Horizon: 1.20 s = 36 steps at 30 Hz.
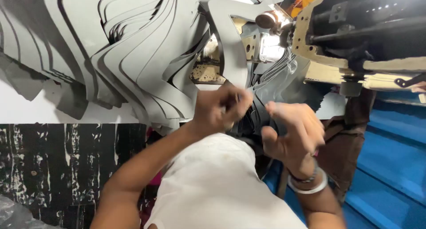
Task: Sewing gray shoe upper components using an industrial stitching machine.
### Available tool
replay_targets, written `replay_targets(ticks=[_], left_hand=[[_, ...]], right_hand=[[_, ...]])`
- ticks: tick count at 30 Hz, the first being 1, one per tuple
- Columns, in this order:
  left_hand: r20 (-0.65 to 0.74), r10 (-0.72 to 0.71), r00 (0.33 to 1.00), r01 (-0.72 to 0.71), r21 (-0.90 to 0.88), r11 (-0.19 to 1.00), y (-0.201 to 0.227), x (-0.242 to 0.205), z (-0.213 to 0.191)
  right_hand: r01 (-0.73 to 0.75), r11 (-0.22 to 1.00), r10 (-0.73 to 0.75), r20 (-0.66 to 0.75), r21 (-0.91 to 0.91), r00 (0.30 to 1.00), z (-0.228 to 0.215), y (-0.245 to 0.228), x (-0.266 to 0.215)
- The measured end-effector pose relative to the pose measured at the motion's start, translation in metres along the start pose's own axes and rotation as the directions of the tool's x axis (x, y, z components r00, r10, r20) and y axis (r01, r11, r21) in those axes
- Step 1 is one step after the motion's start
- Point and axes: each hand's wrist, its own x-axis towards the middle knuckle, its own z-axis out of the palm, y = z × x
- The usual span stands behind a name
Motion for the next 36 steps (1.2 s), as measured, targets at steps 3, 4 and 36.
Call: replay_targets(ticks=[3,4,36], left_hand=[[0.294,0.197,0.935,-0.301,0.366,0.881,0.002,-0.026,-0.011],[0.298,0.197,0.934,-0.303,0.371,0.878,0.002,-0.029,-0.010],[0.854,0.039,0.518,-0.840,0.500,0.210,0.015,0.140,0.170]], right_hand=[[-0.353,0.819,0.328,0.134,0.453,0.935,0.022,0.005,-0.001],[-0.349,0.818,0.327,0.130,0.458,0.936,0.027,0.012,-0.009],[-0.801,0.138,0.973,-0.071,-0.582,0.219,-0.140,0.326,-0.439]])
